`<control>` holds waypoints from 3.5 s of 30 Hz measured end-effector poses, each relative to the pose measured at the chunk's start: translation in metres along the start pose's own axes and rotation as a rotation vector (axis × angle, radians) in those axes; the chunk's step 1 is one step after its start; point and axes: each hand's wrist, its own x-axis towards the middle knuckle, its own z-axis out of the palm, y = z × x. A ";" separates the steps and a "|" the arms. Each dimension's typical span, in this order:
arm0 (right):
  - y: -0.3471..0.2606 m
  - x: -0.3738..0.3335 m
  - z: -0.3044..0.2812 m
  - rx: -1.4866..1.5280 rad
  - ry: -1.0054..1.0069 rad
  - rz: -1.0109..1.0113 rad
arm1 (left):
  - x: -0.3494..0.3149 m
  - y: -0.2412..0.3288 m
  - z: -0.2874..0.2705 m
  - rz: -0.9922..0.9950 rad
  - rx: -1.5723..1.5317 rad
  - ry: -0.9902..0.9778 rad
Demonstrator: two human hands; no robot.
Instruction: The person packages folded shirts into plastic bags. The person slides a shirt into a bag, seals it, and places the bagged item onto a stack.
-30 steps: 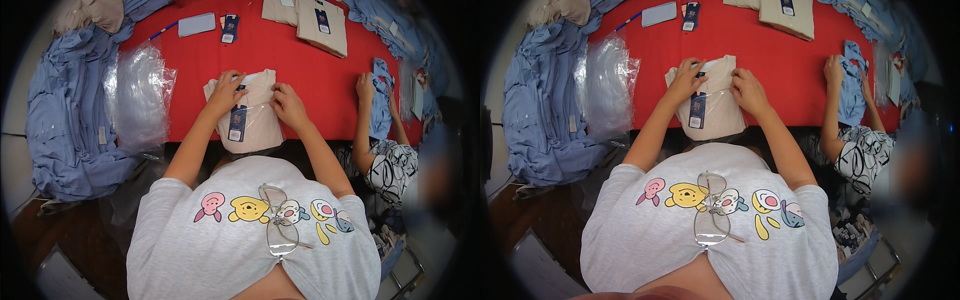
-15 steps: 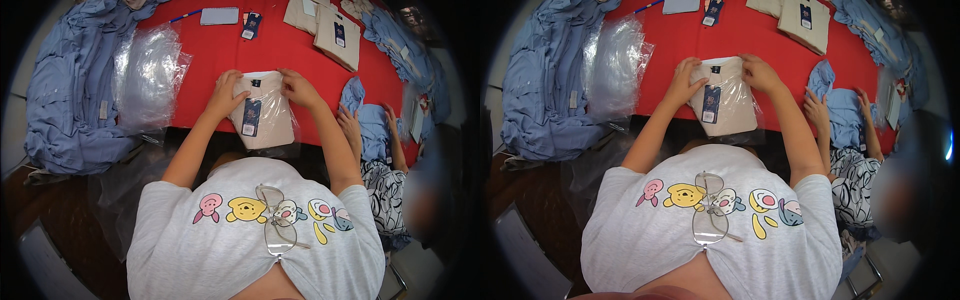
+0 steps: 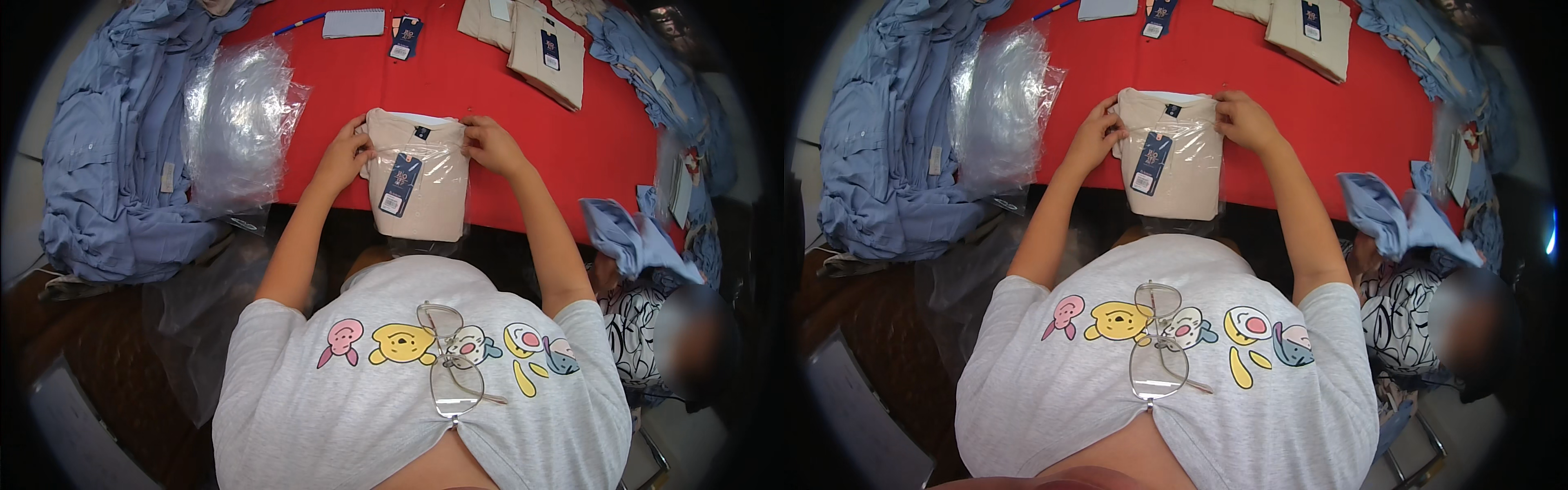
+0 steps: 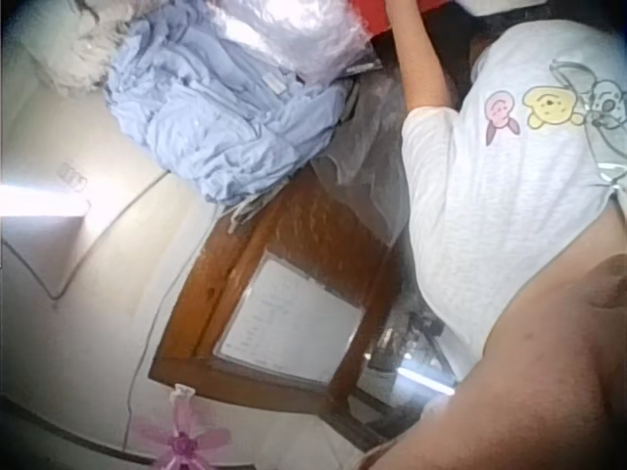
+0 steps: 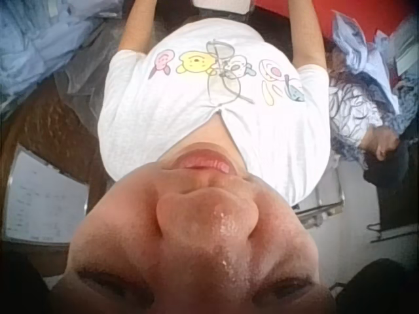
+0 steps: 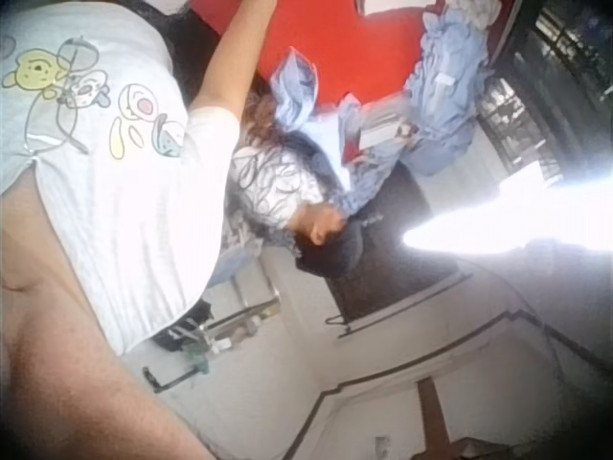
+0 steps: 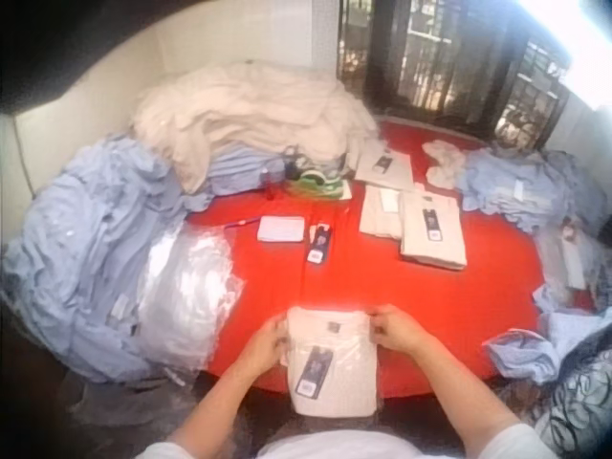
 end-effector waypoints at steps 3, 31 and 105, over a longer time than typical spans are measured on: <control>-0.004 0.006 -0.002 0.023 -0.034 0.080 | 0.033 0.006 -0.013 -0.017 0.177 -0.079; -0.104 -0.013 -0.085 1.124 0.470 0.008 | 0.005 0.151 -0.088 0.302 -0.489 0.125; -0.156 0.012 0.101 -0.089 0.474 0.545 | 0.014 0.100 -0.064 0.335 0.262 0.199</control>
